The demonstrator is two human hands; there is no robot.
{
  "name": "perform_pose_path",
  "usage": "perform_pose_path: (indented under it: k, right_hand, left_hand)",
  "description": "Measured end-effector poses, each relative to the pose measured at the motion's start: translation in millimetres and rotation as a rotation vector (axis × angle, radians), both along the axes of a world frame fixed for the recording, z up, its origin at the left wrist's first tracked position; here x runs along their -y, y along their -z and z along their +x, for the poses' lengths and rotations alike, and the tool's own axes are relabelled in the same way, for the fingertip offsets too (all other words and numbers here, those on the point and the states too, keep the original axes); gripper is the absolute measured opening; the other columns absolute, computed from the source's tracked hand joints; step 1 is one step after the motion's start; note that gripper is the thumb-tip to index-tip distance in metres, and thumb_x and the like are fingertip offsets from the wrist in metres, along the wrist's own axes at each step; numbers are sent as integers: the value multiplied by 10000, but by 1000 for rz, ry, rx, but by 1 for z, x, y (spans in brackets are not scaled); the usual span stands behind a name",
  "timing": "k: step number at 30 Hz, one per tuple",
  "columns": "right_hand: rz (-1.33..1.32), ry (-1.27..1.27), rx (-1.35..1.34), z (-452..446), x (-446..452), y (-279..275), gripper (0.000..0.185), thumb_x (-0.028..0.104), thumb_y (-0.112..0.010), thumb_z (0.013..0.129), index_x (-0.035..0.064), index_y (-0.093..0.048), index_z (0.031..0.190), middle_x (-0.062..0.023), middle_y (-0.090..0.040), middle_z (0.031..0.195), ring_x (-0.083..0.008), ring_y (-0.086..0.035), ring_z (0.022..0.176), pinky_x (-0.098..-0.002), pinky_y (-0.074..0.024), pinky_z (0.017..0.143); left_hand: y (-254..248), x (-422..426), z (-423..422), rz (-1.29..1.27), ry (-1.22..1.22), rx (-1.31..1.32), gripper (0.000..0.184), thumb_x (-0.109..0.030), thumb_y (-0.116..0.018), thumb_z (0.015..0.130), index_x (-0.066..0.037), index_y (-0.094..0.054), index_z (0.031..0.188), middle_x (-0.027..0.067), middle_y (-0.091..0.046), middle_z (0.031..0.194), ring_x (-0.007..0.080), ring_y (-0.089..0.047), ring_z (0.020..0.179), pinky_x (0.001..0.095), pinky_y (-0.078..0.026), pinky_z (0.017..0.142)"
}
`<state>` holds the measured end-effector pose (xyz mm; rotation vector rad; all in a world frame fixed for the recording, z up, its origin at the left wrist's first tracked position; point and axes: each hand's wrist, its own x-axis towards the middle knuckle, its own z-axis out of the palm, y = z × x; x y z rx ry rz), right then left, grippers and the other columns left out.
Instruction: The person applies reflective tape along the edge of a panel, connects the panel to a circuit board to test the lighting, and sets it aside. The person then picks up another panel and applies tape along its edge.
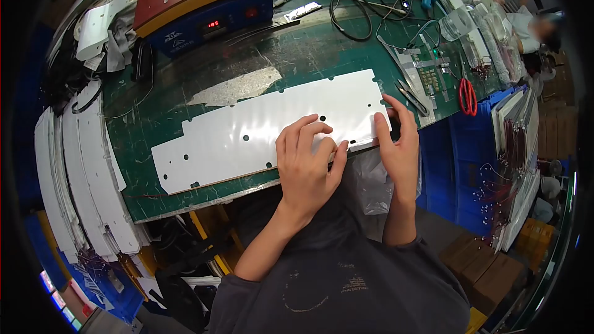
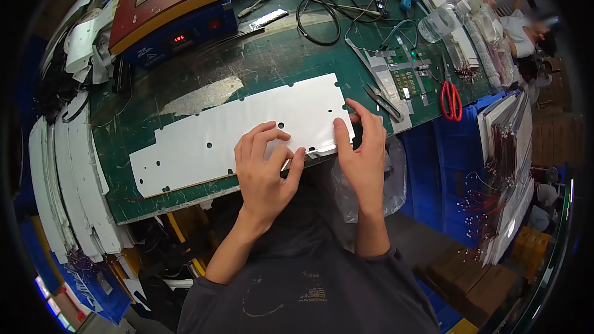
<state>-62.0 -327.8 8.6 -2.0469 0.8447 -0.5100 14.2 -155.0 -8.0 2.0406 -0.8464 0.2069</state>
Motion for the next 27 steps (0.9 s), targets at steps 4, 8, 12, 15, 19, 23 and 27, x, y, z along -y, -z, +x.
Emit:
perform_pose_path:
  k: [4, 8, 12, 15, 19, 23, 27]
  right_hand:
    - [57, 23, 27, 9, 13, 13, 378, 168, -776, 974, 85, -723, 1338, -69, -625, 1058, -198, -620, 994, -344, -524, 919]
    - [-115, 15, 19, 19, 41, 26, 368, 165, -800, 947, 83, -742, 1301, -77, -620, 1089, -213, -612, 1024, -360, -520, 943]
    - [-374, 3, 24, 23, 35, 18, 328, 139, -794, 931, 74, -752, 1250, -103, -634, 1139, -280, -605, 1117, -397, -499, 996]
    - [-545, -35, 83, 17, 22, 16, 285, 108, -772, 934, 66, -755, 1216, -105, -651, 1143, -311, -603, 1164, -421, -480, 1034]
    - [-481, -216, 86, -11, 4, 12, 266, 79, -736, 950, 59, -756, 1214, -98, -682, 1194, -312, -622, 1190, -448, -448, 1103]
    - [-635, -319, 84, -23, -1, 24, 292, 114, -719, 967, 67, -761, 1253, -95, -690, 1309, -301, -629, 1262, -503, -379, 1195]
    - [-636, -331, 52, -31, -4, 31, 371, 166, -718, 974, 84, -744, 1335, -102, -676, 1379, -304, -594, 1373, -545, -274, 1268]
  left_hand:
    - [-2, 1, 1, 47, 40, -17, 212, -206, -846, 880, -70, -687, 843, 89, -674, 1189, 347, -614, 1290, 490, -447, 1052]
    - [-4, 4, 5, 117, 128, -18, 261, -194, -839, 874, -18, -694, 1002, 133, -637, 1243, 349, -579, 1332, 494, -463, 1101]
    - [-5, 3, 11, 79, 152, -47, 212, -101, -843, 841, -50, -688, 976, 118, -668, 1256, 368, -605, 1331, 489, -487, 1075]
    - [-2, 0, 14, 60, 170, -66, 215, -45, -829, 810, -42, -687, 972, 120, -680, 1269, 362, -607, 1341, 491, -493, 1077]
    - [-3, -4, 14, 20, 183, -101, 227, -8, -812, 781, -36, -689, 969, 123, -698, 1278, 364, -610, 1346, 492, -498, 1081]
    - [-7, -15, 14, 22, 184, -88, 241, -1, -810, 751, -35, -695, 960, 121, -701, 1288, 373, -613, 1340, 483, -504, 1075]
    - [-19, -57, 10, -88, 158, -315, 210, 0, -780, 762, -29, -681, 945, 143, -704, 1285, 353, -616, 1348, 485, -491, 1088]
